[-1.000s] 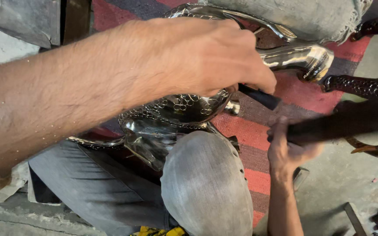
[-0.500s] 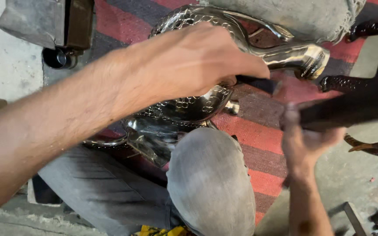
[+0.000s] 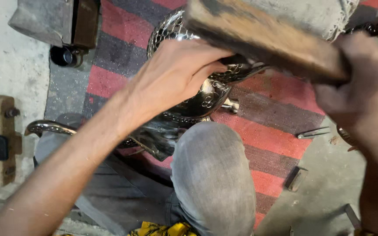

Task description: The person sits on the floor with a brass leopard figurine on their lap and hammers a punch against its surface to refine the patterned detailing. They reposition the figurine and the punch repeatedly to work different areas of the body, legs, and head.

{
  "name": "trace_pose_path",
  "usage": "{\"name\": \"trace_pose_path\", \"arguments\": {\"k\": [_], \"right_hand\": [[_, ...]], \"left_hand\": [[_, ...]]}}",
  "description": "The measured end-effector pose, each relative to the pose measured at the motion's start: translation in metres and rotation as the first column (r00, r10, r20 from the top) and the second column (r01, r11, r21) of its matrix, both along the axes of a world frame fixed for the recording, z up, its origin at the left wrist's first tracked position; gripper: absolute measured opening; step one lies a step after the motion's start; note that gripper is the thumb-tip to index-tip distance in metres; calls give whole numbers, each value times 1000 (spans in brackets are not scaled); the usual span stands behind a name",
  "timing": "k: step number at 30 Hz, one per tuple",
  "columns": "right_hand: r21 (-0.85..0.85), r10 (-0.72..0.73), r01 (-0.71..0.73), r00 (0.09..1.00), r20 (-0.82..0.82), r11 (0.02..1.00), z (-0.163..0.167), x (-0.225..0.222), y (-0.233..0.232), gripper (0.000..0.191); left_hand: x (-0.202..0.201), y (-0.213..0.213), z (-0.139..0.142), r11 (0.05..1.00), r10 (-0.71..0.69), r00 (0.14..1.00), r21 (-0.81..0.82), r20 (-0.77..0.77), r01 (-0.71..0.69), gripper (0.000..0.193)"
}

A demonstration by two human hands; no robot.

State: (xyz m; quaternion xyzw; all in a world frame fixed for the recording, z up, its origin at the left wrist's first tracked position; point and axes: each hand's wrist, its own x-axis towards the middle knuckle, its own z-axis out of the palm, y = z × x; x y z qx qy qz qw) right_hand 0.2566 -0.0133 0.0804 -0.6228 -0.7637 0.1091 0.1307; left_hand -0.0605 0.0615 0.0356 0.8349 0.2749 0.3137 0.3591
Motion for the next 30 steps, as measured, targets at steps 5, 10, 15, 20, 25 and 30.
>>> {"name": "trace_pose_path", "arguments": {"k": [5,10,15,20,25,30], "right_hand": [[-60,129,-122,985,118,991,23,-8,28,16],[-77,257,-247,944,209,966,45,-24,44,23],[-296,142,-120,988,55,947,63,-45,57,38],[-147,310,-284,929,200,947,79,-67,63,43],[-22,342,-349,903,262,937,93,-81,63,41],[-39,282,-283,917,282,958,81,-50,46,34]], "left_hand": [[-1,-21,-15,979,204,979,-37,20,-203,23],[5,-44,-25,916,383,913,-186,137,-356,27],[16,-56,-32,839,517,836,-300,183,-454,17],[19,-61,-31,806,561,800,-358,211,-471,17],[22,-60,-27,769,599,781,-398,178,-499,23],[5,-82,-15,756,649,740,-261,178,-601,25]]}}
